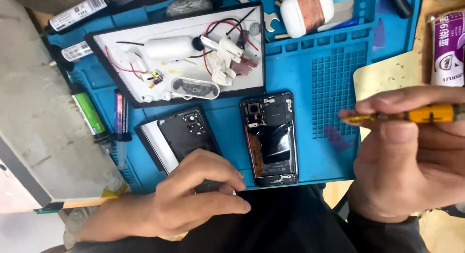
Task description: A technician disassembles a smartphone at a repair bench, removing screws and internal components.
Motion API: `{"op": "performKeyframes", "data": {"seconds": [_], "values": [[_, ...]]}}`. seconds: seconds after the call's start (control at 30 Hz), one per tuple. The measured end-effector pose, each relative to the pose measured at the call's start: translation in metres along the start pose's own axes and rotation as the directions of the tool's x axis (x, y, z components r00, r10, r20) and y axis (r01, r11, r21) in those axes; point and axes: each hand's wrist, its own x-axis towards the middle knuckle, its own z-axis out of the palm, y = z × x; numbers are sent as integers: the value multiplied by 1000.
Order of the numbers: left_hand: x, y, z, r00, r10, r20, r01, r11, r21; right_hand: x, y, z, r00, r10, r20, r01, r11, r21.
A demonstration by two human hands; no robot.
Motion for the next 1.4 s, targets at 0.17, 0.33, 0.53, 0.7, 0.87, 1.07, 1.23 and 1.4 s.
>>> {"op": "performKeyframes", "data": {"seconds": [0.17, 0.33, 0.53, 0.7, 0.87, 1.07, 1.23, 1.4], "values": [[2, 0, 0, 1000, -18, 20, 19, 997, -74, -1, 9, 0, 999, 22, 27, -22, 1000, -9], [-1, 1, 1, 999, -42, 24, 45, 992, -114, -5, 16, -5, 999, 37, 31, -36, 999, -15], [-9, -2, 2, 998, -34, 46, 40, 991, -130, -6, 26, -7, 998, 50, 41, -50, 999, -9], [-8, 0, 3, 987, -141, 76, 154, 964, -215, -5, 33, -9, 997, 57, 51, -58, 998, 4], [-4, -6, 1, 994, -33, 101, 46, 991, -127, -10, 40, -14, 995, 70, 65, -71, 997, 16], [-4, -6, -2, 984, -87, 157, 113, 980, -165, -15, 44, -18, 994, 73, 78, -76, 997, 31], [-4, -9, -5, 976, -48, 213, 87, 981, -175, -16, 50, -20, 994, 71, 85, -75, 996, 43], [-10, -9, -6, 974, -85, 210, 109, 989, -103, -17, 58, -23, 992, 85, 89, -91, 994, 62]]}}
